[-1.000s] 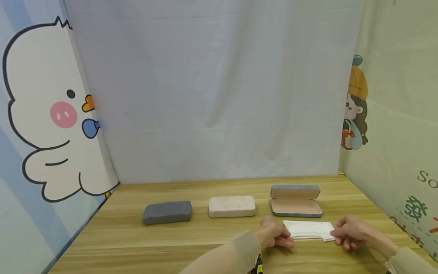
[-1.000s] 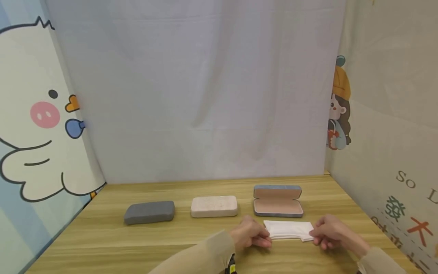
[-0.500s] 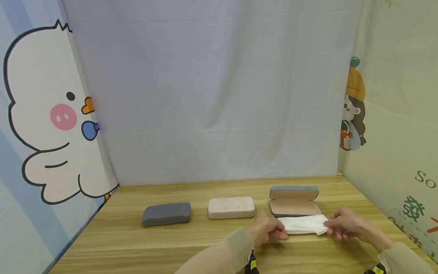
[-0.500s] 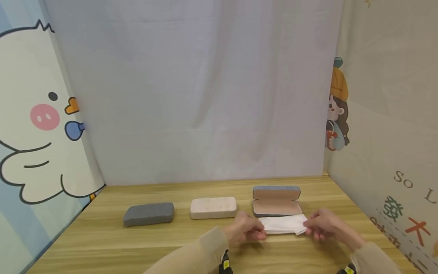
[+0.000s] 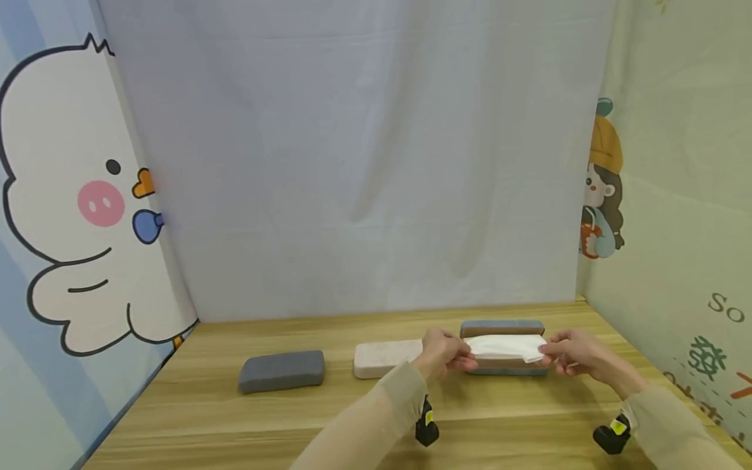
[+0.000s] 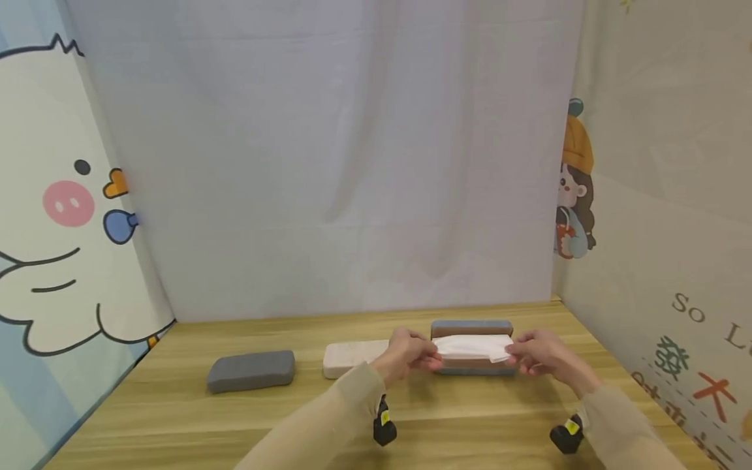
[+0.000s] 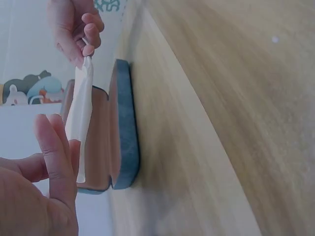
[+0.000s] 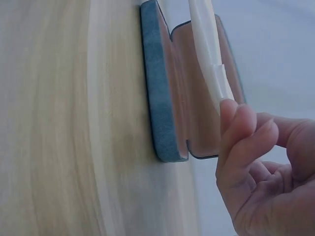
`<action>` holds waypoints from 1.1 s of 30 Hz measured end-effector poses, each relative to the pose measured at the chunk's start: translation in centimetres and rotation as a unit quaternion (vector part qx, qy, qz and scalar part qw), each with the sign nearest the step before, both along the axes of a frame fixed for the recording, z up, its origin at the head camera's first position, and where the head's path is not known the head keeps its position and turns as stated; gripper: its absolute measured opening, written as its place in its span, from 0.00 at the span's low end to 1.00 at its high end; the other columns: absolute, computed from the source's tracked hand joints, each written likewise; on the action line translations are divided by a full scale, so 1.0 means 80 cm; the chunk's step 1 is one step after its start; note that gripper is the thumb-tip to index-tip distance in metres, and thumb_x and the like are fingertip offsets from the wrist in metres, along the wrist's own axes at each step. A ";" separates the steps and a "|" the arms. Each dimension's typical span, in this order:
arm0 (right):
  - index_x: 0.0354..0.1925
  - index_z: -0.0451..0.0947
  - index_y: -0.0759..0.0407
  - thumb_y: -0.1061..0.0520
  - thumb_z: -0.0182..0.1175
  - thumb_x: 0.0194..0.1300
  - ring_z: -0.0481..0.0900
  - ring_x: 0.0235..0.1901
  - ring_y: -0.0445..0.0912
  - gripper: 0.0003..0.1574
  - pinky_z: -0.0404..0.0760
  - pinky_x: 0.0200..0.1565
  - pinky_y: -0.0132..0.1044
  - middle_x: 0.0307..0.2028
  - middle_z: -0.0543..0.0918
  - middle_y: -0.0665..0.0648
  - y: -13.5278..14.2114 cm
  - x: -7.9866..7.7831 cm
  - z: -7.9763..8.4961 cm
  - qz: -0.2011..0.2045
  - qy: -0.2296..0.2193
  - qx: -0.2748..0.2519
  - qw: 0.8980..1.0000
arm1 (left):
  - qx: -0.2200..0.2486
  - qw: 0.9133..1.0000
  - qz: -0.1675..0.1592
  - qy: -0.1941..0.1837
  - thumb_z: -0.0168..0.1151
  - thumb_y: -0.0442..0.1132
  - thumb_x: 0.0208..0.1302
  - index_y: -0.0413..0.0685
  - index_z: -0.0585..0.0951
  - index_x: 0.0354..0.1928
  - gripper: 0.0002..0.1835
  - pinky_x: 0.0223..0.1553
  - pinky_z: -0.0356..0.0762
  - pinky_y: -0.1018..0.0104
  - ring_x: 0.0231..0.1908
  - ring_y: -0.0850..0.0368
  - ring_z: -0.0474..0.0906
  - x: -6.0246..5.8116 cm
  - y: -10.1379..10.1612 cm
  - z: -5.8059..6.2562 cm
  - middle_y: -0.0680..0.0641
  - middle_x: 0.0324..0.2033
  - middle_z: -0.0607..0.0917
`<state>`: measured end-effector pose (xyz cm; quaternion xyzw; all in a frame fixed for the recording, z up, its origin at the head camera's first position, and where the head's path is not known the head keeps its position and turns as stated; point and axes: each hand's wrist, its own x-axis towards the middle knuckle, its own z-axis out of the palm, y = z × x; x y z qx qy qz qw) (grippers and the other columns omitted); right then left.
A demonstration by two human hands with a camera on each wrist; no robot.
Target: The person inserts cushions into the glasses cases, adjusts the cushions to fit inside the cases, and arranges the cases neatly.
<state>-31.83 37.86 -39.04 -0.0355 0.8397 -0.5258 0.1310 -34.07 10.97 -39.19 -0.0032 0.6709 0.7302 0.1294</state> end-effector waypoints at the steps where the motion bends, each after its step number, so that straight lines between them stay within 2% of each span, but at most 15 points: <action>1: 0.38 0.74 0.64 0.56 0.55 0.70 0.75 0.17 0.34 0.10 0.74 0.19 0.23 0.25 0.85 0.48 -0.001 -0.003 -0.002 -0.003 0.002 -0.001 1.000 | -0.002 1.000 0.007 0.000 0.59 0.17 0.52 0.27 0.80 0.33 0.06 0.17 0.82 0.69 0.09 0.60 0.77 -0.003 0.002 -0.002 0.27 0.28 0.85; 4: 0.38 0.74 0.65 0.57 0.56 0.69 0.75 0.17 0.34 0.10 0.74 0.19 0.23 0.24 0.84 0.48 -0.004 -0.009 -0.010 -0.009 0.003 -0.001 1.000 | -0.011 1.000 0.025 -0.003 0.59 0.16 0.51 0.29 0.79 0.31 0.07 0.15 0.81 0.69 0.08 0.59 0.76 -0.009 0.008 -0.012 0.27 0.27 0.85; 8: 0.39 0.74 0.67 0.59 0.56 0.68 0.75 0.16 0.34 0.10 0.73 0.18 0.23 0.22 0.83 0.48 -0.009 -0.013 -0.022 -0.020 -0.003 0.009 1.000 | -0.048 0.998 0.031 -0.002 0.59 0.16 0.51 0.33 0.78 0.27 0.07 0.13 0.80 0.70 0.07 0.60 0.74 -0.011 0.012 -0.028 0.34 0.19 0.85; 13: 0.38 0.74 0.69 0.61 0.58 0.65 0.73 0.14 0.35 0.09 0.72 0.16 0.23 0.19 0.81 0.49 -0.013 -0.015 -0.029 -0.055 -0.003 0.030 0.998 | -0.119 0.992 0.025 0.038 0.57 0.18 0.49 0.30 0.80 0.19 0.07 0.10 0.77 0.69 0.04 0.62 0.70 -0.011 0.015 -0.038 0.47 0.08 0.77; 15: 0.37 0.75 0.69 0.62 0.58 0.64 0.73 0.13 0.35 0.08 0.71 0.15 0.24 0.18 0.80 0.49 -0.014 -0.016 -0.030 -0.065 0.003 0.039 0.997 | -0.139 0.988 0.023 0.059 0.55 0.18 0.46 0.33 0.79 0.14 0.10 0.07 0.74 0.71 0.03 0.63 0.68 -0.012 0.016 -0.040 0.50 0.05 0.73; 18: 0.33 0.75 0.67 0.63 0.58 0.62 0.71 0.11 0.35 0.05 0.69 0.14 0.24 0.15 0.78 0.48 -0.014 -0.017 -0.031 -0.072 0.017 0.060 0.995 | -0.179 0.980 0.025 0.085 0.53 0.19 0.43 0.40 0.74 0.08 0.14 0.05 0.68 0.75 0.02 0.64 0.65 -0.012 0.019 -0.041 0.52 0.04 0.70; 20: 0.30 0.75 0.66 0.64 0.59 0.60 0.69 0.11 0.35 0.04 0.67 0.14 0.24 0.14 0.76 0.47 -0.014 -0.017 -0.032 -0.074 0.032 0.075 0.994 | -0.216 0.971 0.026 0.100 0.53 0.19 0.43 0.43 0.72 0.07 0.16 0.03 0.65 0.77 0.02 0.65 0.63 -0.013 0.021 -0.042 0.53 0.03 0.69; 22: 0.26 0.74 0.63 0.64 0.60 0.58 0.67 0.10 0.34 0.05 0.66 0.14 0.24 0.12 0.74 0.46 -0.014 -0.017 -0.033 -0.078 0.046 0.089 0.992 | -0.254 0.960 0.022 0.114 0.53 0.20 0.45 0.42 0.73 0.07 0.16 0.03 0.62 0.77 0.01 0.65 0.62 -0.013 0.022 -0.042 0.54 0.01 0.67; 25: 0.21 0.72 0.60 0.65 0.61 0.55 0.63 0.09 0.34 0.10 0.63 0.14 0.24 0.09 0.68 0.44 -0.013 -0.018 -0.035 -0.082 0.068 0.110 0.988 | -0.280 0.952 0.009 0.123 0.53 0.21 0.50 0.40 0.73 0.09 0.16 0.02 0.62 0.76 0.01 0.63 0.62 -0.014 0.025 -0.044 0.53 0.01 0.66; 28: 0.18 0.71 0.59 0.65 0.62 0.55 0.60 0.09 0.33 0.13 0.61 0.14 0.24 0.08 0.64 0.43 -0.012 -0.017 -0.036 -0.083 0.081 0.126 0.985 | -0.270 0.955 -0.002 0.121 0.53 0.20 0.52 0.38 0.72 0.13 0.13 0.03 0.66 0.73 0.02 0.62 0.63 -0.017 0.026 -0.047 0.48 0.02 0.70; 30: 0.17 0.68 0.57 0.62 0.62 0.58 0.59 0.09 0.34 0.16 0.60 0.14 0.24 0.08 0.63 0.43 -0.010 -0.016 -0.032 -0.071 0.081 0.126 0.986 | -0.243 0.964 -0.025 0.109 0.55 0.22 0.55 0.36 0.72 0.24 0.06 0.04 0.68 0.73 0.02 0.62 0.65 -0.017 0.022 -0.046 0.47 0.04 0.72; 31: 0.20 0.70 0.58 0.60 0.62 0.60 0.60 0.09 0.35 0.15 0.61 0.14 0.25 0.09 0.65 0.44 -0.006 -0.014 -0.030 -0.065 0.076 0.122 0.988 | -0.230 0.967 -0.039 0.101 0.56 0.24 0.57 0.34 0.73 0.28 0.03 0.05 0.69 0.73 0.03 0.62 0.66 -0.016 0.020 -0.045 0.47 0.05 0.72; 33: 0.30 0.73 0.64 0.55 0.60 0.65 0.65 0.10 0.36 0.13 0.65 0.15 0.26 0.12 0.69 0.46 0.005 -0.013 -0.027 -0.037 0.062 0.108 0.992 | -0.203 0.973 -0.071 0.084 0.59 0.27 0.60 0.32 0.70 0.39 0.09 0.07 0.71 0.74 0.04 0.62 0.68 -0.016 0.012 -0.041 0.46 0.08 0.74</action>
